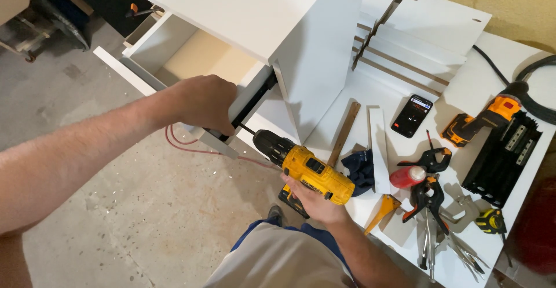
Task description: Assembling a wooden cabinet by installing drawer slides using a power drill
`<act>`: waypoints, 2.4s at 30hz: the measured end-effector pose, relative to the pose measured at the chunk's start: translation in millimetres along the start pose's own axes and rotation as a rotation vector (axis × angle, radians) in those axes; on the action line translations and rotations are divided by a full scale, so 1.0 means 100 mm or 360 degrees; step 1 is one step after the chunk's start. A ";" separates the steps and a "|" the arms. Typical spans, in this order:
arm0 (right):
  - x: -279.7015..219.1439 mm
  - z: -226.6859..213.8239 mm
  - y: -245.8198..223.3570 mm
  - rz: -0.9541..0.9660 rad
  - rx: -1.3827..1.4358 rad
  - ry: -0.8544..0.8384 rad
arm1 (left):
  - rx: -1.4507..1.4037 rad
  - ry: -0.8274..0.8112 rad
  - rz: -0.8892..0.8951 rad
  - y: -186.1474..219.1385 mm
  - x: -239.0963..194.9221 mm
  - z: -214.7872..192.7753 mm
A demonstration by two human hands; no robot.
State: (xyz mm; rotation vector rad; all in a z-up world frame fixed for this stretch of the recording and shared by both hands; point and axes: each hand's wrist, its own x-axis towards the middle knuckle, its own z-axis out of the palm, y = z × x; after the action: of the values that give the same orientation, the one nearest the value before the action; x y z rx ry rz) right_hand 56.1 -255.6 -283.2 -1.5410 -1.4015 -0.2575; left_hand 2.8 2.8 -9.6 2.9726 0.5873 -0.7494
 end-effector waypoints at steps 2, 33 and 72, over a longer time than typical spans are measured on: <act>0.00 -0.01 -0.01 0.0005 0.0009 0.0000 | -0.0022 -0.0003 0.0025 -0.01 -0.01 0.00; 0.12 -0.08 -0.03 0.0062 0.0215 -0.0018 | 0.0022 0.0043 -0.0016 0.01 0.09 0.07; 0.24 -0.20 -0.04 0.0118 0.0468 -0.0073 | -0.0029 0.0034 -0.0026 0.03 0.06 0.06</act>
State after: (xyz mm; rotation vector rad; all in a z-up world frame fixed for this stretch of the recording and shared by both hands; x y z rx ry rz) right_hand 69.3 -256.2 -254.3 -1.3581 -1.3475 0.0295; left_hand 6.5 1.7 -17.7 2.9661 0.6164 -0.7107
